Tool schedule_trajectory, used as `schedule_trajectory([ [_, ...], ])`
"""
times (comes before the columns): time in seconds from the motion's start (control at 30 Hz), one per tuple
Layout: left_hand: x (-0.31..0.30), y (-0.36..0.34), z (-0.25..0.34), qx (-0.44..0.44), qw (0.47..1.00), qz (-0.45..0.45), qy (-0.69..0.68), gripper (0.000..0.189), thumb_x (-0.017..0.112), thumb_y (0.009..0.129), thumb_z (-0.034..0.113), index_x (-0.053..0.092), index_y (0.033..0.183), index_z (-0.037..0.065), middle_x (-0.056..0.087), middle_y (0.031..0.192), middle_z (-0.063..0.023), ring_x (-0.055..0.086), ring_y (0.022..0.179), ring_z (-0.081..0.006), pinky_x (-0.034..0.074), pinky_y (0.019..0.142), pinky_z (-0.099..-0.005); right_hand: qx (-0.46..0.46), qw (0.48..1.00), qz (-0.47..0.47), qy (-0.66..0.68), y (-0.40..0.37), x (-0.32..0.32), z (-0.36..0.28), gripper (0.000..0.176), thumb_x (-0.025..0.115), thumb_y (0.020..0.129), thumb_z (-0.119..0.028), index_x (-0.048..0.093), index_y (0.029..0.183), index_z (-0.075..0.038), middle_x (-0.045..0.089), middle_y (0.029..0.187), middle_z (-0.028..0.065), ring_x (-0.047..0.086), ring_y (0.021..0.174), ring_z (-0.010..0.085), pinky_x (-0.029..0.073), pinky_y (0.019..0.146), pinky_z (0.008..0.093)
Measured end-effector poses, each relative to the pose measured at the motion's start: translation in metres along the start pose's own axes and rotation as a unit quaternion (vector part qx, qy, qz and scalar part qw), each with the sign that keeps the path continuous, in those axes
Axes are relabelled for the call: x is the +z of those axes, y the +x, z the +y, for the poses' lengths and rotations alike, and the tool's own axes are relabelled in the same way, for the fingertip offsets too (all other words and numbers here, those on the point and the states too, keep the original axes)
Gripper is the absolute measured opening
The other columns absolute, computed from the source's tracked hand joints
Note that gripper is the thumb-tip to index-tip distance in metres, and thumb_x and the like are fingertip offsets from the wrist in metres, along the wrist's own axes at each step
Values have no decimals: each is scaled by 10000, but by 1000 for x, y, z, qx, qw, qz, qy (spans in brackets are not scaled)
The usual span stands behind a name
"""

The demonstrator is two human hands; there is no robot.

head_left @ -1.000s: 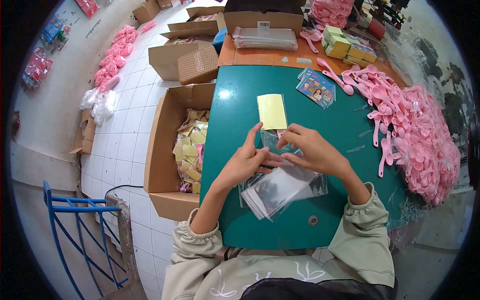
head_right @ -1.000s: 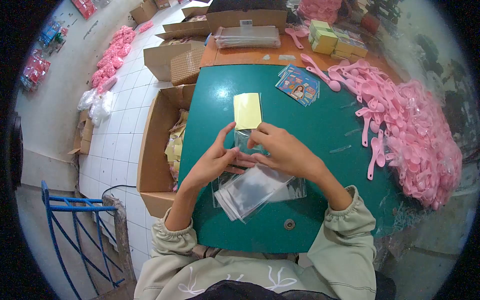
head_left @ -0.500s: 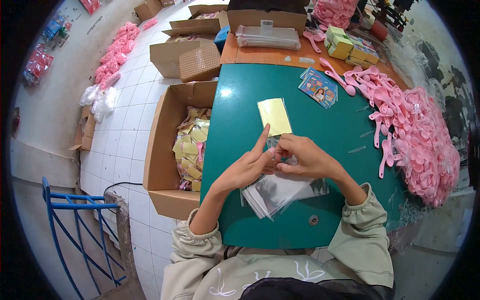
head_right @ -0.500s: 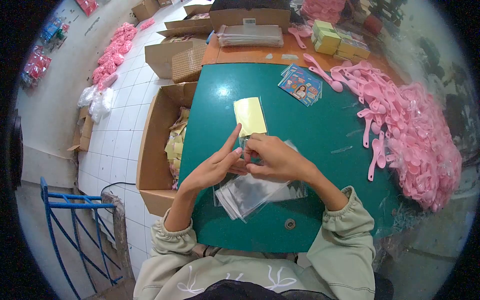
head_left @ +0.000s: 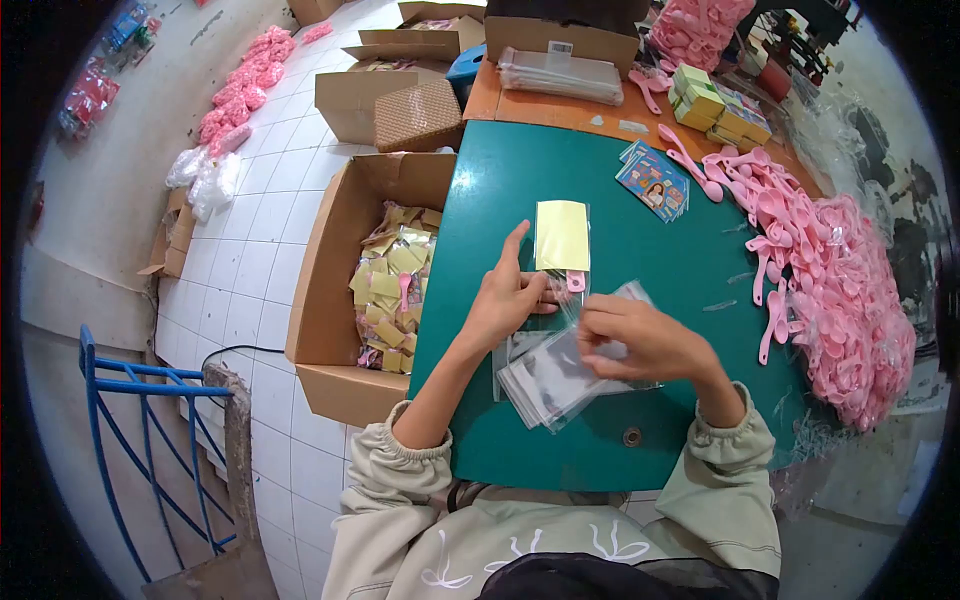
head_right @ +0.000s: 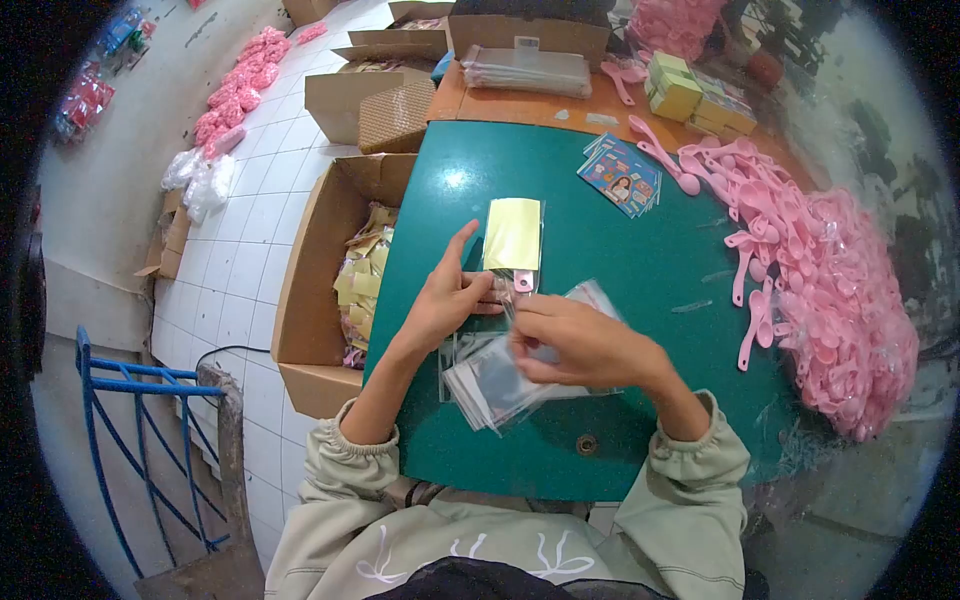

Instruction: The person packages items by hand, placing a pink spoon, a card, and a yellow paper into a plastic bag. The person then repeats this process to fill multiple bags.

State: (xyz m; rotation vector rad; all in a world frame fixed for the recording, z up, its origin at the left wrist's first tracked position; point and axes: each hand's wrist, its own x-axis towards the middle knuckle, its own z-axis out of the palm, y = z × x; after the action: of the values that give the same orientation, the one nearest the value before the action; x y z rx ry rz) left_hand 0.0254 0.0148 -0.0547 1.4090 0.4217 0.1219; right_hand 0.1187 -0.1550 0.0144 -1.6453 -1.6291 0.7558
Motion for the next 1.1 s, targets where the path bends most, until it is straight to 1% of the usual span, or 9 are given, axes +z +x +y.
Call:
schedule_trajectory([
  [0.1,-4,0,3,-11,998,-65,-3,484,413,908,8,268,1367,56,639,892,-165,662,833,-183,554,696,-288,17,1000,-3,20,-32,-51,-19,148,659,741,-82,518,742,-39,499,740,69,509,709,171,409,640,303],
  [0.2,-6,-3,7,-12,996,-86,18,385,409,920,25,380,1301,72,630,962,-126,635,879,-154,529,730,-253,-13,974,130,184,-96,-120,13,154,656,724,-108,513,709,-52,500,722,37,488,697,156,390,629,260],
  [0.27,-5,1,-1,-13,995,-97,-14,332,399,912,24,447,1240,40,635,947,-120,646,885,-168,541,729,-257,232,931,281,25,-128,-183,41,76,592,786,-96,562,750,-35,569,768,85,544,741,139,425,650,277],
  [0.3,-5,3,-4,-12,994,-100,-30,314,394,908,23,480,1210,24,637,939,-116,651,888,-175,548,729,-259,284,834,347,-320,-168,-210,86,86,574,790,-73,579,817,8,604,825,151,589,792,201,456,688,321],
  [0.4,-5,3,-2,-12,995,-96,-9,261,396,909,39,557,1111,-3,627,932,-60,626,883,-124,544,742,-250,332,729,335,-497,-222,-222,136,241,487,758,9,554,989,28,577,949,204,558,893,322,437,808,383],
  [0.47,-3,2,5,-21,994,-95,-43,251,401,915,56,582,1078,-7,608,906,-26,595,843,-84,533,757,-243,238,731,367,-523,-175,-174,110,334,479,756,13,518,1087,24,543,1054,209,521,990,345,398,900,395],
  [0.6,-4,0,11,-24,990,-127,-52,234,417,943,91,575,1090,1,588,933,0,554,792,-43,502,774,-215,50,948,240,-204,-32,-33,32,511,749,642,-69,476,1074,-48,419,1087,162,476,1032,308,419,886,368],
  [0.8,-11,-6,19,-38,991,-106,-72,214,418,958,109,577,1071,24,580,896,-6,566,780,-65,498,765,-218,-29,939,276,-203,-4,14,58,247,701,711,-20,553,908,-39,487,967,105,570,757,207,499,672,292],
  [1.1,-4,-4,6,187,929,-57,315,110,558,846,5,543,955,10,597,909,-65,617,809,-134,525,624,-256,34,959,280,6,-14,2,70,144,685,753,-46,578,847,-27,522,948,76,571,740,128,487,647,258],
])
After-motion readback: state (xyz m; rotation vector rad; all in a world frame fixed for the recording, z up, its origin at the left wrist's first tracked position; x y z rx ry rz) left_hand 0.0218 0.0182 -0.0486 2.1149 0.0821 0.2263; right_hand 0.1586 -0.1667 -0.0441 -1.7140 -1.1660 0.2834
